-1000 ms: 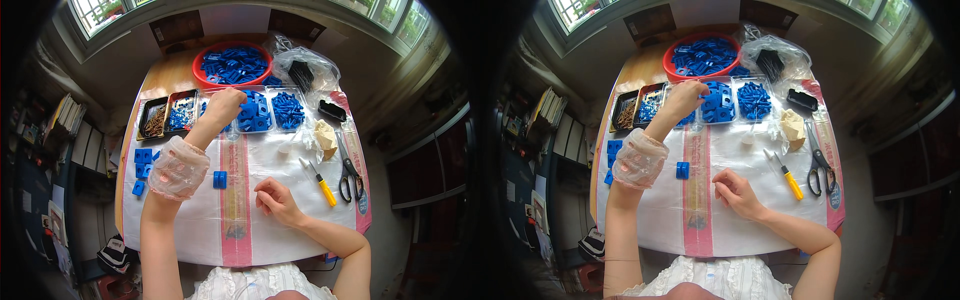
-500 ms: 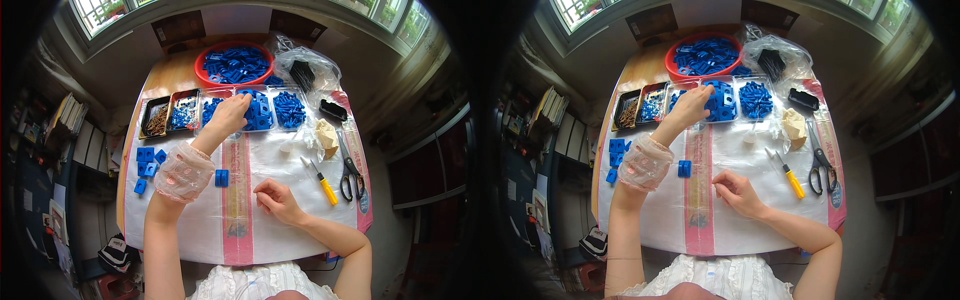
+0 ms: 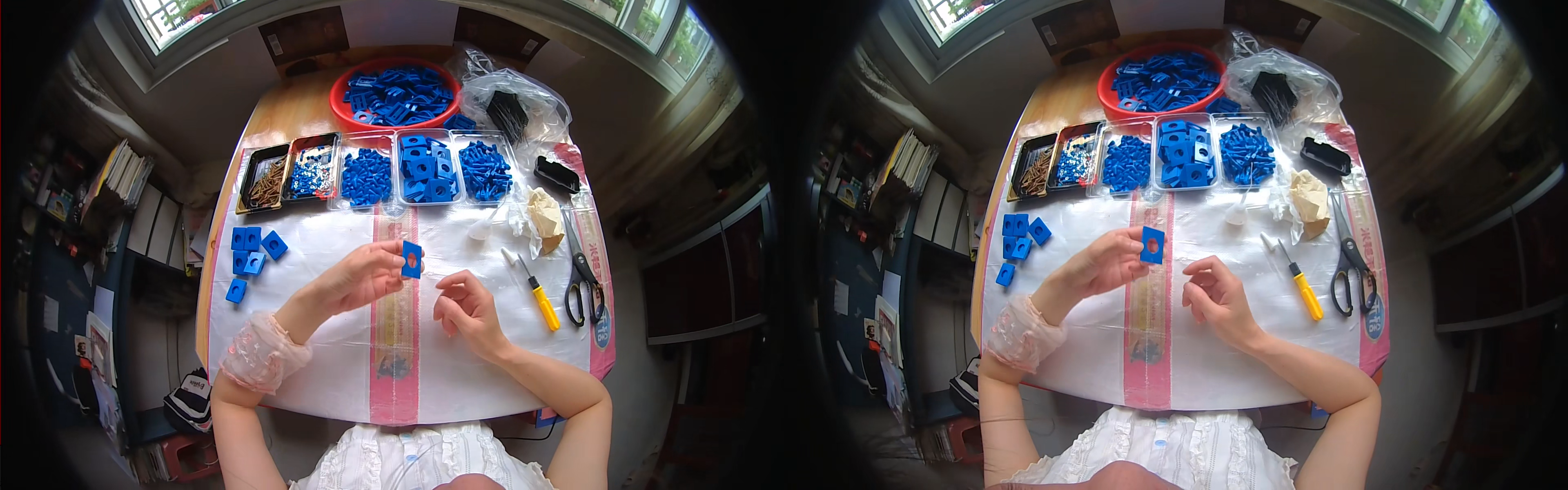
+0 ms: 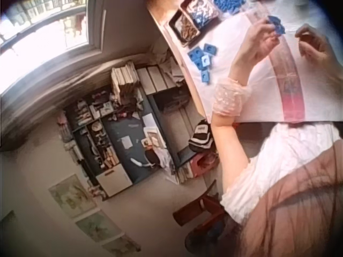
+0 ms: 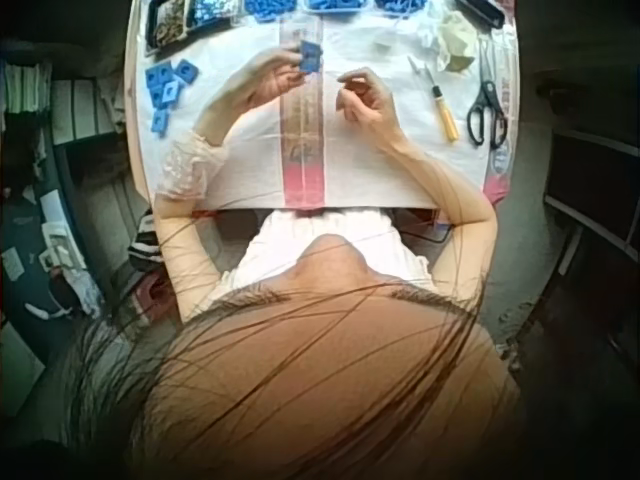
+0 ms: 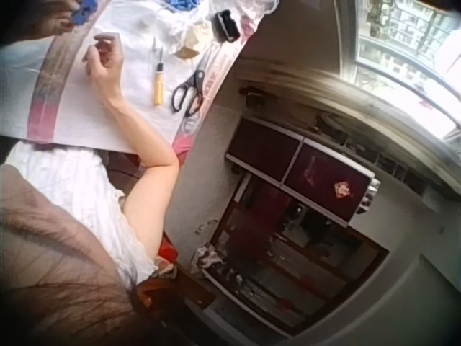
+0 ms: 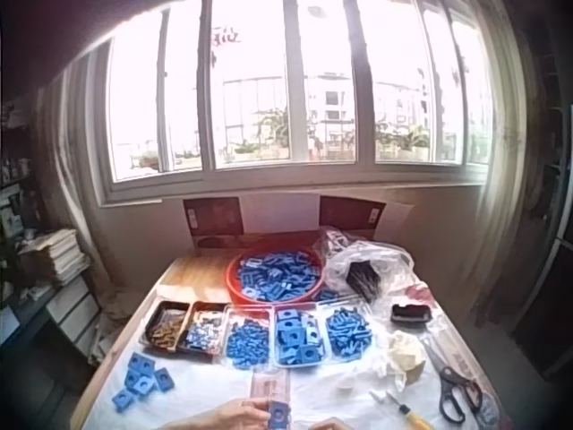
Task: The recorder is assembling small blue plastic components by inserting small circular pieces into them and applying adhesive or a liquid using a dispenser.
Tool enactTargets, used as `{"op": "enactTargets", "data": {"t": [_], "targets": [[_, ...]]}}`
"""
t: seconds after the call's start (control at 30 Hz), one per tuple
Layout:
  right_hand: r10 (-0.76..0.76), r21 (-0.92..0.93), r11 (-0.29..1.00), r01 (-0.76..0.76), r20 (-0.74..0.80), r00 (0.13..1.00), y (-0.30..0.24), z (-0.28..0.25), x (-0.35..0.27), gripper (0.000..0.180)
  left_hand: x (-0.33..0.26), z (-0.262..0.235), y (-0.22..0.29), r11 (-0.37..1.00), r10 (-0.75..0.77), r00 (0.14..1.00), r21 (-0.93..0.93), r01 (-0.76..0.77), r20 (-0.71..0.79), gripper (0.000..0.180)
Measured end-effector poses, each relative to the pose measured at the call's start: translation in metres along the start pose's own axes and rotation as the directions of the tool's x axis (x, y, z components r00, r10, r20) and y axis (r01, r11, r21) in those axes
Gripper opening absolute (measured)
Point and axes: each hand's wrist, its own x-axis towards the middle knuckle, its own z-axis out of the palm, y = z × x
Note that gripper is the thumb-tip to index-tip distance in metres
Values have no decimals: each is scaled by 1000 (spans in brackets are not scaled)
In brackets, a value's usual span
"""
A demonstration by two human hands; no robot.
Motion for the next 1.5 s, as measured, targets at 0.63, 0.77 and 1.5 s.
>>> {"op": "enactTargets", "data": {"t": [0.63, 0.77, 1.5], "targets": [[-11, 61, 998, 2, 154, 988, 10, -12, 2, 11, -22, 21, -65, 905, -338, 935, -238, 354, 103, 24], [79, 94, 991, -94, 152, 985, 7, -11, 3, 11, -20, 15, -63, 904, -319, 944, -272, 331, 86, 27], [263, 261, 936, -235, -76, 962, -13, -15, 4, 13, 4, 24, -88, 940, 115, 993, -326, -99, 30, 52]]}}
